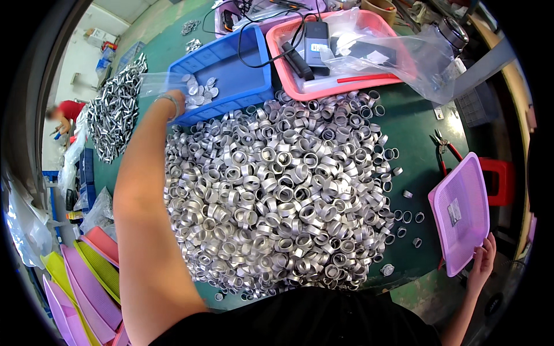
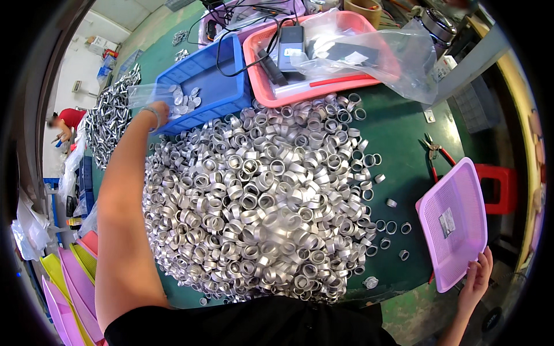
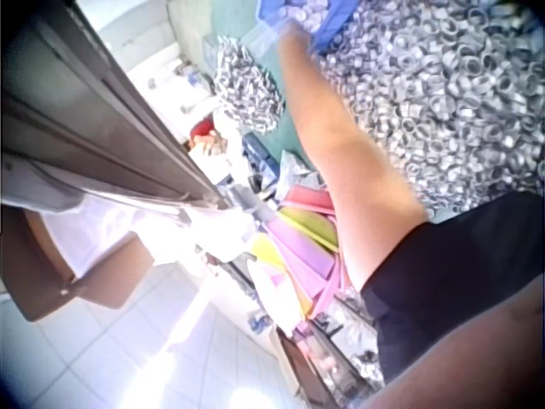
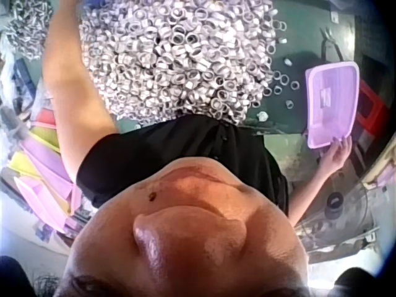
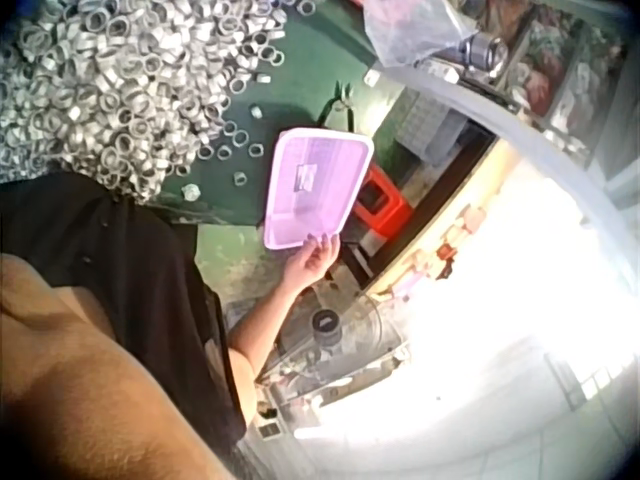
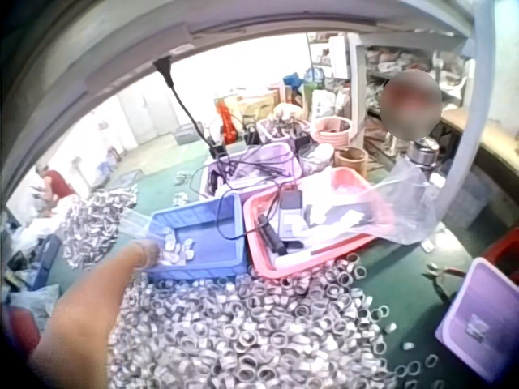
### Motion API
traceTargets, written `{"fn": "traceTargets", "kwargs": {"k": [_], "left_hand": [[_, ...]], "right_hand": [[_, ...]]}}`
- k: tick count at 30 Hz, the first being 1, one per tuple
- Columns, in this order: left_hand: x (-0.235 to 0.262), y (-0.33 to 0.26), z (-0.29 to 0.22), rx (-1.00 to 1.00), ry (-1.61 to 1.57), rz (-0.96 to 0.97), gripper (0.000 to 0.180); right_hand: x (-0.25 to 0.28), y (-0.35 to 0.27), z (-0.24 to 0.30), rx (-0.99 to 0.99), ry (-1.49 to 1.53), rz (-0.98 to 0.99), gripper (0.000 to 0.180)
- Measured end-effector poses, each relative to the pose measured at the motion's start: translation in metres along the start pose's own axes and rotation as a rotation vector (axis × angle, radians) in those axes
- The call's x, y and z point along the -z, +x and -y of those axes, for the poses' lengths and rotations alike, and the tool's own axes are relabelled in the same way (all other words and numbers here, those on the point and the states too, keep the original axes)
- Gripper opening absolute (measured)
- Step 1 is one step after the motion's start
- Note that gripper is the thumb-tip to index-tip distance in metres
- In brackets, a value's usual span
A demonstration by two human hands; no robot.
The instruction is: The person sorts small silver metal rings and flat discs from a large pile on a green table. They pick up the items by hand, inspect them, and place them into a purple basket. The person then transfers the sorted items into a clear plastic bag and places the bag into a blue bin.
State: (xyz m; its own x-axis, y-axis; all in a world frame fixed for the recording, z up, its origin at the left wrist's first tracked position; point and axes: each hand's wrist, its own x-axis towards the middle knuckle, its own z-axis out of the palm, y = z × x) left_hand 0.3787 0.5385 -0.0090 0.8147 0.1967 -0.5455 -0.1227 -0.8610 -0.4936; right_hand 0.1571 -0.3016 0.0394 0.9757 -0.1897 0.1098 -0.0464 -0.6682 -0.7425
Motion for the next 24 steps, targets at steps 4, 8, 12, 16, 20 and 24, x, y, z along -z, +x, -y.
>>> {"fn": "traceTargets", "kwargs": {"k": [4,8,12,16,20,24], "left_hand": [[0.082,-0.087,-0.023,0.126,-0.261,-0.134,0.016],[0.144,-0.127,-0.058,-0.106,-0.364,-0.401,0.012],[0.18,-0.12,-0.128,-0.432,-0.454,-0.694,0.01],[0.196,-0.095,-0.172,-0.483,-0.471,-0.676,0.01],[0.207,-0.081,-0.193,-0.54,-0.411,-0.606,0.009],[0.222,-0.081,-0.212,-0.58,-0.307,-0.429,0.009]], "right_hand": [[-0.002,0.002,-0.002,0.011,0.009,0.033,0.028],[-0.015,0.005,0.007,-0.003,0.014,0.012,0.026],[-0.023,0.004,0.016,0.004,0.008,0.022,0.025],[-0.017,0.002,0.013,0.029,0.04,0.02,0.025],[-0.009,-0.005,0.001,-0.013,0.133,0.007,0.025],[-0.014,-0.009,0.003,-0.019,0.097,0.0,0.024]]}}
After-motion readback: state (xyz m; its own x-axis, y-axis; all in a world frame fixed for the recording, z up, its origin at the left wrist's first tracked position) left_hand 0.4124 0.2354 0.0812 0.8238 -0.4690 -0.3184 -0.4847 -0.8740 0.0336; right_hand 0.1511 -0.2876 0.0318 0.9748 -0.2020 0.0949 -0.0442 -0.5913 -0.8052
